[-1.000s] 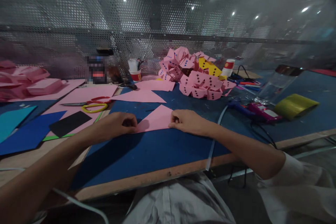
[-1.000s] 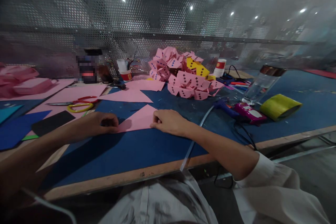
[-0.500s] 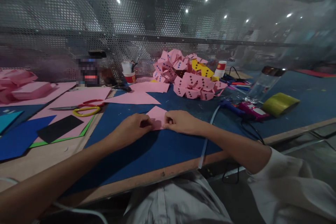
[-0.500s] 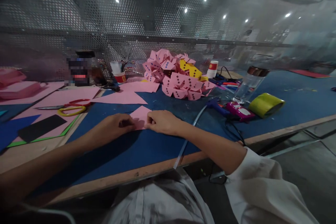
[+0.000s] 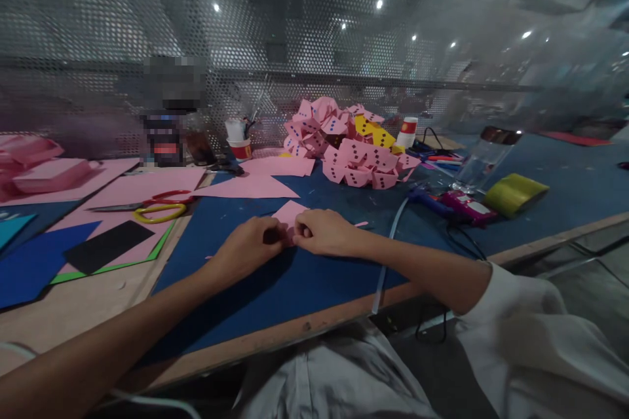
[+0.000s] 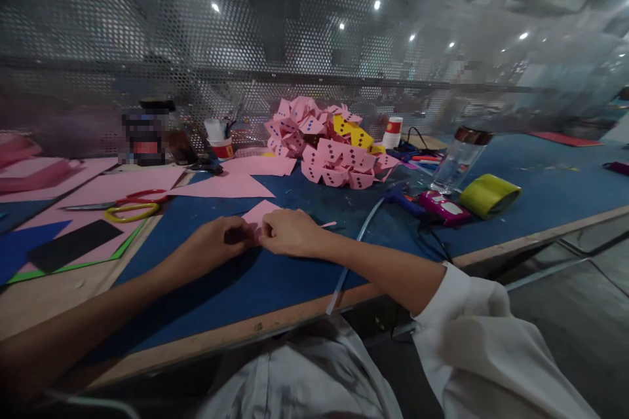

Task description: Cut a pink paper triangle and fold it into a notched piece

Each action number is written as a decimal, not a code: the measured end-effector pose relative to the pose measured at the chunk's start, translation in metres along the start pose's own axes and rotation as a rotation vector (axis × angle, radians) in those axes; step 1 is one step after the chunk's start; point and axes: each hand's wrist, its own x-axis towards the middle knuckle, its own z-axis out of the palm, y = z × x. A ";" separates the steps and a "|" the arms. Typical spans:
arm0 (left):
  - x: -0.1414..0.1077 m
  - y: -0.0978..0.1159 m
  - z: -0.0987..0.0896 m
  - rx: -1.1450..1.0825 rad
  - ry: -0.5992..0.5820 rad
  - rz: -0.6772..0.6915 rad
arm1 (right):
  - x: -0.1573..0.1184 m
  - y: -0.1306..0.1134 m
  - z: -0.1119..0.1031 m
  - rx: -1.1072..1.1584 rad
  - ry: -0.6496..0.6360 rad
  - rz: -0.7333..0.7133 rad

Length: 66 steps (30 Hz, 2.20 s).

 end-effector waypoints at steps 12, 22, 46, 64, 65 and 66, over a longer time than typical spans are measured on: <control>-0.003 -0.004 0.013 0.070 0.118 0.106 | -0.003 -0.006 0.002 -0.055 0.040 0.001; -0.005 -0.004 0.014 0.020 0.142 0.166 | -0.003 -0.002 0.004 -0.047 0.036 -0.014; -0.004 -0.002 0.014 0.057 0.122 0.122 | -0.002 0.000 0.004 -0.051 0.019 -0.020; -0.003 -0.004 0.013 0.051 0.102 0.114 | -0.009 0.004 -0.001 -0.005 0.027 -0.005; -0.003 -0.004 0.013 0.050 0.107 0.113 | -0.009 0.004 -0.002 -0.003 0.021 0.001; -0.003 -0.004 0.013 0.050 0.113 0.112 | -0.010 0.004 -0.003 -0.002 0.016 0.009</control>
